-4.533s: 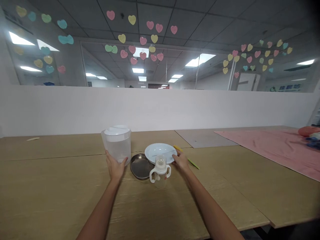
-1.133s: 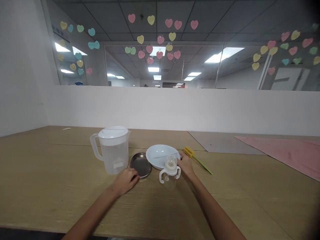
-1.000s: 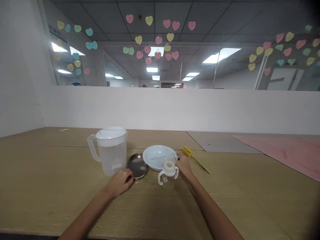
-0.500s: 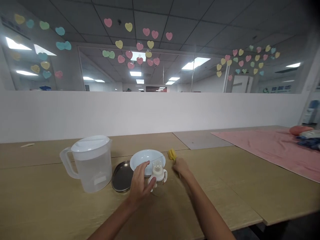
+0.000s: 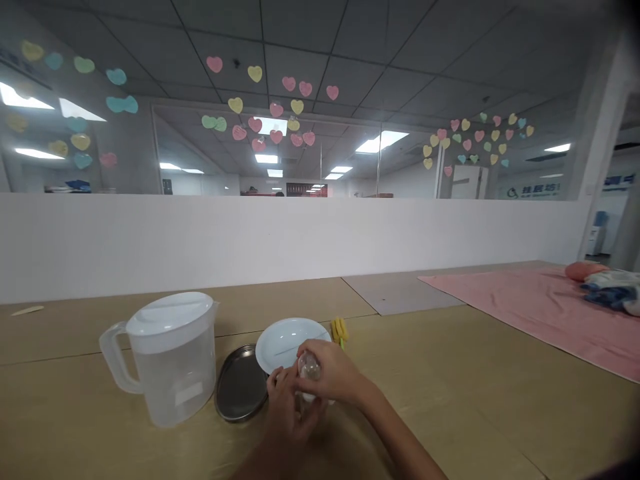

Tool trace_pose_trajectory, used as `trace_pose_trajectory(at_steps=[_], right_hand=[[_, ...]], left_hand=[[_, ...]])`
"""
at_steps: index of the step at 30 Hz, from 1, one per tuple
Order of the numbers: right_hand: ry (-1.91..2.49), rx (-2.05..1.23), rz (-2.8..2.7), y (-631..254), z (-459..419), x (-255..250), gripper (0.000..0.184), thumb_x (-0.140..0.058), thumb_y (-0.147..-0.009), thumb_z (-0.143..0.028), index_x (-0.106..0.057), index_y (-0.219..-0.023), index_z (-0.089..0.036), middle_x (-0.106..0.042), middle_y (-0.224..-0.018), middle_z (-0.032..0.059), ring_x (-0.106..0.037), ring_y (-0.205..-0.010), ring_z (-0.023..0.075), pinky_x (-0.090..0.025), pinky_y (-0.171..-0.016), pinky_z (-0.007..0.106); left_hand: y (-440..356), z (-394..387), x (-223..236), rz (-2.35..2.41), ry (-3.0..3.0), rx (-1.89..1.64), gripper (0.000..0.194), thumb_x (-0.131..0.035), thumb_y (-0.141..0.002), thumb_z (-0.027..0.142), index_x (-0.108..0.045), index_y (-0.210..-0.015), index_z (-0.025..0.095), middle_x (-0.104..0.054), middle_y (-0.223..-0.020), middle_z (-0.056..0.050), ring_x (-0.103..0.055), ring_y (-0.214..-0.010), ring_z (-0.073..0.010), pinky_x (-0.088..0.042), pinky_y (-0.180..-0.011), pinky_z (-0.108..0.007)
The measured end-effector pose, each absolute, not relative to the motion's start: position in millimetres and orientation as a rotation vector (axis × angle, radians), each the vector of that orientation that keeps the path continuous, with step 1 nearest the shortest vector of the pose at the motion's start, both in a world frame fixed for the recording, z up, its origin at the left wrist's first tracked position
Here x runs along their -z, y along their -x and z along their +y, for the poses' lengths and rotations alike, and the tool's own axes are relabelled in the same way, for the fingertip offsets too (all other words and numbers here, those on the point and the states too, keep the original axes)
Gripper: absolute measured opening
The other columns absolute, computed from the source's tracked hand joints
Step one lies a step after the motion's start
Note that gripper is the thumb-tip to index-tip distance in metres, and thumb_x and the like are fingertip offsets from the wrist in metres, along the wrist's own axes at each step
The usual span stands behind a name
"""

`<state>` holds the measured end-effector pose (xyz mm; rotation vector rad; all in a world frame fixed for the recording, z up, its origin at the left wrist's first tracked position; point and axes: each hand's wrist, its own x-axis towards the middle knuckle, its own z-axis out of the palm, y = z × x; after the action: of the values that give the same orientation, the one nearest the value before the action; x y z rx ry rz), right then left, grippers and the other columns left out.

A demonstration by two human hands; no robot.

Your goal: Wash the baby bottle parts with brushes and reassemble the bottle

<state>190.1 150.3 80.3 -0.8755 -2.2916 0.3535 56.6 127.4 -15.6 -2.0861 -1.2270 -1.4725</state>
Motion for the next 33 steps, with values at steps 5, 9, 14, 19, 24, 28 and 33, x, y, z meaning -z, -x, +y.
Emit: trace_pose_trajectory(at_steps=[5,9,14,19,24,28,33], right_hand=[[0.83,-0.509,-2.139,-183.3,159.0,-68.9,0.018,-0.064,-0.061,-0.026,-0.06,-0.077,-0.019,-0.062,-0.074,-0.0011,-0.054,-0.068,0.0126,-0.039,-0.062,0.022],[0.796,-0.591,-2.085,-183.4,160.0,-67.7,0.02,-0.067,-0.06,-0.031,-0.062,-0.074,-0.018,-0.059,-0.067,-0.0012,-0.051,-0.063,0.0121,-0.038,-0.058,0.022],[0.592,-0.625,-1.778,-193.1,170.6,-71.0,0.019,-0.061,-0.069,-0.036,-0.058,-0.075,-0.018,-0.057,-0.07,0.0003,-0.05,-0.063,0.0118,-0.039,-0.059,0.023],[0.67,-0.645,-1.365,-206.2,204.3,-62.2,0.031,-0.055,-0.076,-0.044,-0.055,-0.094,-0.02,-0.056,-0.093,0.0046,-0.053,-0.074,0.0135,-0.042,-0.061,0.024],[0.834,-0.56,-1.878,-197.6,216.5,-33.4,0.035,-0.064,-0.069,-0.041,-0.06,-0.096,-0.019,-0.061,-0.089,0.0041,-0.055,-0.083,0.0168,-0.042,-0.078,0.031],[0.964,-0.281,-2.128,-191.6,213.0,-24.8,0.021,-0.062,-0.072,-0.037,-0.065,-0.085,-0.02,-0.065,-0.086,0.0045,-0.055,-0.088,0.0198,-0.037,-0.085,0.036],[0.839,-0.251,-1.957,-200.0,200.0,-49.1,0.03,-0.05,-0.082,-0.04,-0.062,-0.1,-0.02,-0.062,-0.106,0.0081,-0.051,-0.102,0.0207,-0.034,-0.091,0.037]], left_hand=[[-54.5,130.4,15.3,-1.025,2.046,1.484,0.035,-0.048,-0.075,0.03,-0.047,-0.105,0.013,-0.061,-0.086,-0.009,-0.056,-0.081,-0.0231,-0.041,-0.076,-0.041],[-56.2,129.9,12.2,-0.989,1.983,1.511,0.03,-0.045,-0.078,0.031,-0.047,-0.103,0.013,-0.059,-0.083,-0.009,-0.055,-0.078,-0.0223,-0.042,-0.072,-0.039],[-49.6,127.1,5.9,-1.014,2.098,1.424,0.045,-0.046,-0.08,0.036,-0.042,-0.117,0.011,-0.06,-0.084,-0.01,-0.055,-0.075,-0.0219,-0.042,-0.07,-0.038],[-42.0,125.4,0.2,-1.001,2.192,1.349,0.051,-0.046,-0.079,0.037,-0.039,-0.122,0.01,-0.061,-0.089,-0.011,-0.055,-0.078,-0.0225,-0.04,-0.073,-0.038],[-37.7,128.0,-0.2,-0.954,2.176,1.326,0.048,-0.047,-0.078,0.035,-0.044,-0.119,0.01,-0.062,-0.088,-0.011,-0.056,-0.08,-0.0231,-0.04,-0.076,-0.04],[-35.5,128.0,-1.9,-0.94,2.189,1.295,0.049,-0.049,-0.077,0.037,-0.044,-0.119,0.011,-0.064,-0.093,-0.012,-0.056,-0.081,-0.0239,-0.04,-0.078,-0.041],[-37.3,125.4,-3.5,-1.023,2.25,1.351,0.045,-0.049,-0.077,0.042,-0.049,-0.112,0.014,-0.064,-0.095,-0.012,-0.057,-0.085,-0.0252,-0.037,-0.085,-0.045]])
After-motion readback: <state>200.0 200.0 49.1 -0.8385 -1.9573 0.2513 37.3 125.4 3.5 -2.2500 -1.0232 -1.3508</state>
